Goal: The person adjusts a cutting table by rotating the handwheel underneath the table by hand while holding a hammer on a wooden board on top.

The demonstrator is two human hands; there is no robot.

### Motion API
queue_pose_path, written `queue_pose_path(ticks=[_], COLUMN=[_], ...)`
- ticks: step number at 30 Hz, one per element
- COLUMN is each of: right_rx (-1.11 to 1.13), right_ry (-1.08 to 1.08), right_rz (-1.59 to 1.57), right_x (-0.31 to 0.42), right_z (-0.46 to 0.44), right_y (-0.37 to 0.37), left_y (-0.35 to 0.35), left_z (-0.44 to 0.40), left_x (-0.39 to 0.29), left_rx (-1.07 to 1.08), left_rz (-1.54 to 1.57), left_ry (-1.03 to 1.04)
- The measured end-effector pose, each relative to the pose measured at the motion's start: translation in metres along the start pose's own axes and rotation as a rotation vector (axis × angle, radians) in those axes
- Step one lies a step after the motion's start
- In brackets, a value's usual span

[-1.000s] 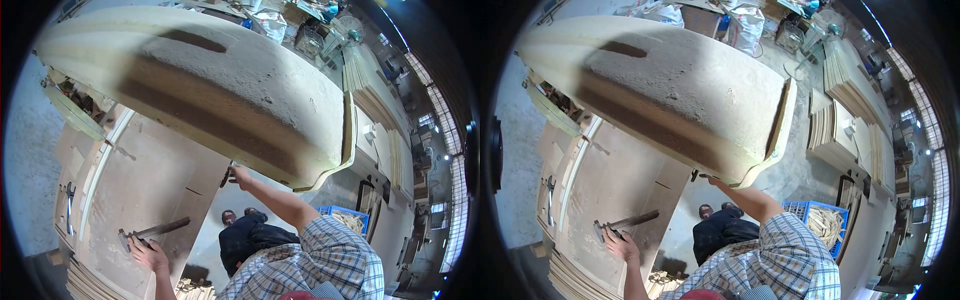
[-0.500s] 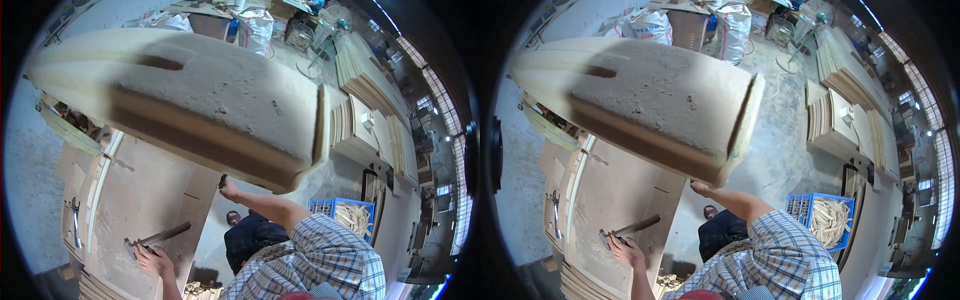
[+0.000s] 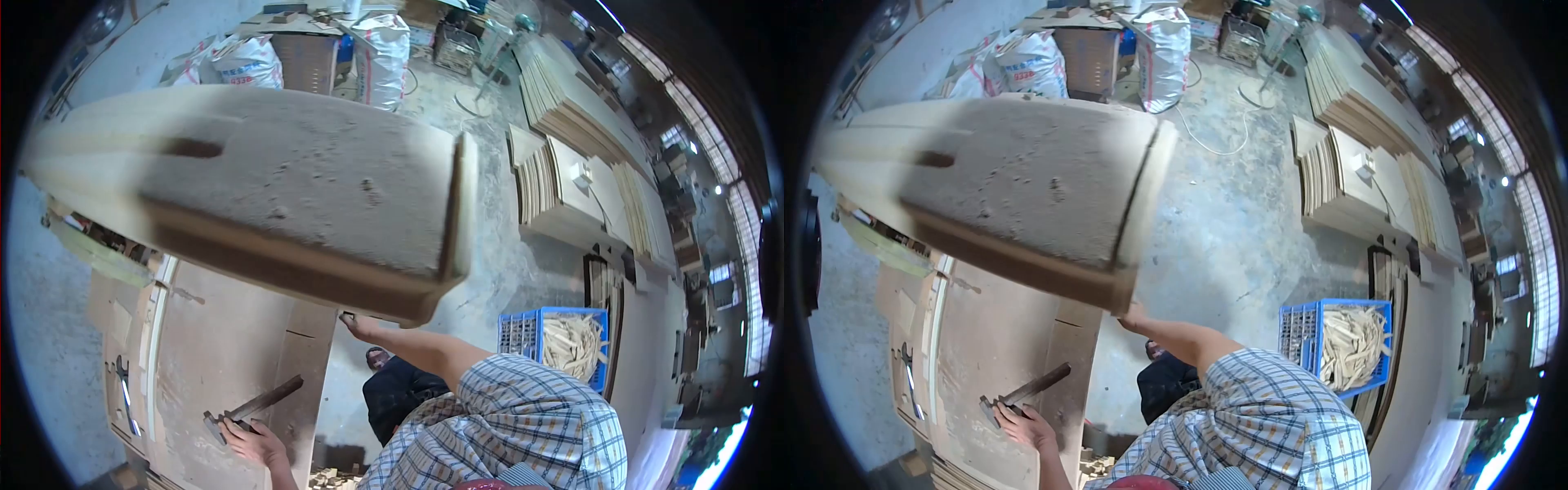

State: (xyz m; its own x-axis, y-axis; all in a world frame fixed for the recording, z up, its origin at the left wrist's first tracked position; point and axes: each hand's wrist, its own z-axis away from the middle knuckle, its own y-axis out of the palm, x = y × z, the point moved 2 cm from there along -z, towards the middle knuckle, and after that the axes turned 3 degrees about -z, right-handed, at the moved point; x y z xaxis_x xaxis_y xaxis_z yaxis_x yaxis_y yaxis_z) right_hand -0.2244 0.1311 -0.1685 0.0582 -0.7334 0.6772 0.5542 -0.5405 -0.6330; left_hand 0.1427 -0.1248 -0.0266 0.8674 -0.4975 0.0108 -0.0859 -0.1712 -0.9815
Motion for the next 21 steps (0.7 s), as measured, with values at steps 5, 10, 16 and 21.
queue_pose_path(ticks=[5,10,16,21], right_rx=[0.265,0.338,-0.016,-0.017], right_ry=[0.11,0.325,0.063,-0.022], right_rz=[-0.156,-0.839,-0.502,-0.135], right_x=[0.015,-0.012,-0.035,0.014], right_z=[0.007,-0.022,-0.025,0.006], right_y=[-0.029,-0.058,-0.005,-0.007], left_y=[0.006,0.0,0.007,0.002], left_z=[0.0,0.0,0.001,-0.004], left_x=[0.005,0.0,0.002,0.003], left_rx=[-0.028,0.012,-0.003,-0.058], left_rz=[0.008,-0.003,0.029,-0.005], left_ry=[0.025,-0.031,-0.028,0.002])
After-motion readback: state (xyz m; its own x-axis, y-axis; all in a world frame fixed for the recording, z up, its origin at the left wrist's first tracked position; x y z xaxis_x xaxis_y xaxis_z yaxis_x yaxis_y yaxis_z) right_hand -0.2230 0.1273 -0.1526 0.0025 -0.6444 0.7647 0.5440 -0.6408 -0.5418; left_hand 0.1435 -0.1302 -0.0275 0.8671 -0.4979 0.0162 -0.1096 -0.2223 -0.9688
